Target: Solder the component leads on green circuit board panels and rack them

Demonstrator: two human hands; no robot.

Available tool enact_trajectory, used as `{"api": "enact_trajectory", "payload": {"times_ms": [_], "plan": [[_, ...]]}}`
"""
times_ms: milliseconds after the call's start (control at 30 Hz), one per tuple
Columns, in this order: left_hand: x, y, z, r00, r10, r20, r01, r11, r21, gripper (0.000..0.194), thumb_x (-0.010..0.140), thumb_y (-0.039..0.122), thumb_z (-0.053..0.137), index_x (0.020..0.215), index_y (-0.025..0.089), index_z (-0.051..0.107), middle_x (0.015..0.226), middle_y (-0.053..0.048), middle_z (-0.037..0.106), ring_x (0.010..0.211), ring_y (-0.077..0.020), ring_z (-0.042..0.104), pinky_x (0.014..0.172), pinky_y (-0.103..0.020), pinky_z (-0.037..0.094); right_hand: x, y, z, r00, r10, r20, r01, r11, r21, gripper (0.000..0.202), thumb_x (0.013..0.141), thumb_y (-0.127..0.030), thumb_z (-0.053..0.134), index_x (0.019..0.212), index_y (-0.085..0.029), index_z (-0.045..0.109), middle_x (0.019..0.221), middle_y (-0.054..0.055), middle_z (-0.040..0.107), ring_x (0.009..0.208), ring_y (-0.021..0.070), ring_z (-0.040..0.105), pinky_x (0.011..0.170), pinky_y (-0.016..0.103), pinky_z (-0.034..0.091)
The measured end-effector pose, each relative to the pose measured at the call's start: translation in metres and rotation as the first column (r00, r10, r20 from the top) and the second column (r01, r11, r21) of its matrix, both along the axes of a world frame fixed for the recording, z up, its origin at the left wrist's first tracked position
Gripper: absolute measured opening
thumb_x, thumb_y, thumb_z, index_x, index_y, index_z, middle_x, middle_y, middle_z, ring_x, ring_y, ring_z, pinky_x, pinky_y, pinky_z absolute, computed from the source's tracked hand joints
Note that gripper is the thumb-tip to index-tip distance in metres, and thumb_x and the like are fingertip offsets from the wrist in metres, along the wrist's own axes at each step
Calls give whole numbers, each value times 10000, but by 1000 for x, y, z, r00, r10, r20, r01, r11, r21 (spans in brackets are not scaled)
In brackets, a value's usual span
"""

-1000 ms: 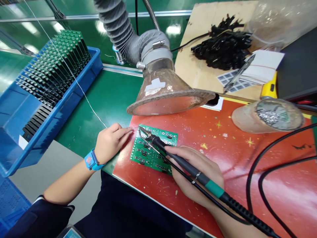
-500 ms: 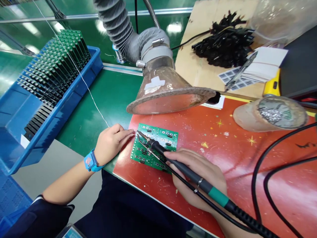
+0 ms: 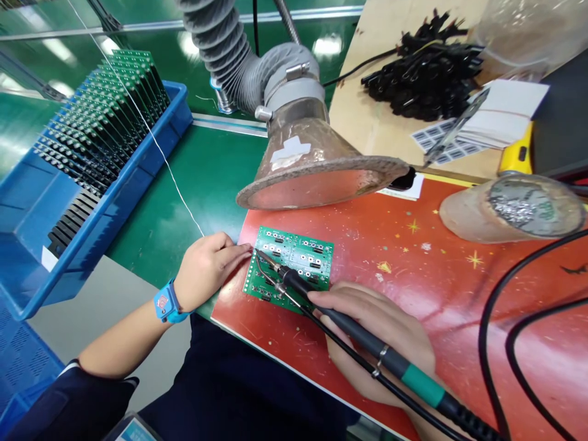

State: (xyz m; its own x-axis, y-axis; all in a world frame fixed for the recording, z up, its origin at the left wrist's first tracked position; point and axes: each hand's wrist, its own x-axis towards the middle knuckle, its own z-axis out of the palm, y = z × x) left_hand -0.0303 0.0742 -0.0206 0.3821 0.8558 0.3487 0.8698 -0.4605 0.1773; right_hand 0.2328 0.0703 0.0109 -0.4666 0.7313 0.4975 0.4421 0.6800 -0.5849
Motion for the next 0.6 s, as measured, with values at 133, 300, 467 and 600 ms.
{"api": "enact_trajectory", "payload": {"times_ms": [133, 300, 467, 600], "plan": [[0, -3, 1, 1000, 13, 10, -13, 1000, 4, 280, 996, 333, 491, 930, 193, 723, 690, -16, 574, 601, -124, 500, 538, -259, 374, 5, -3, -5, 1000, -2, 16, 3, 1000, -16, 170, 860, -179, 526, 986, -229, 629, 732, -2, 707, 679, 110, 699, 684, 149, 578], [0, -3, -1, 1000, 16, 19, -16, 1000, -13, 272, 995, 341, 491, 955, 197, 718, 708, -16, 583, 616, -123, 519, 544, -256, 390, 11, -7, -9, 996, -81, 29, 82, 996, -36, 152, 882, -216, 538, 989, -243, 642, 801, 2, 705, 737, 109, 703, 744, 143, 569], [0, -1, -2, 1000, 8, 19, -7, 1000, -21, 301, 997, 350, 477, 941, 190, 725, 689, -17, 577, 599, -128, 517, 534, -257, 388, 5, -3, -5, 998, -47, 36, 48, 999, -21, 152, 893, -227, 514, 995, -239, 626, 755, 0, 707, 708, 101, 704, 715, 127, 565], [0, -1, -1, 1000, -5, 10, 6, 999, -51, 335, 1004, 366, 452, 934, 189, 727, 708, -25, 593, 603, -128, 529, 545, -254, 407, 4, -1, -5, 999, -10, 35, 11, 1000, -29, 168, 879, -206, 510, 1006, -242, 614, 739, 1, 710, 683, 103, 700, 686, 134, 574]]}}
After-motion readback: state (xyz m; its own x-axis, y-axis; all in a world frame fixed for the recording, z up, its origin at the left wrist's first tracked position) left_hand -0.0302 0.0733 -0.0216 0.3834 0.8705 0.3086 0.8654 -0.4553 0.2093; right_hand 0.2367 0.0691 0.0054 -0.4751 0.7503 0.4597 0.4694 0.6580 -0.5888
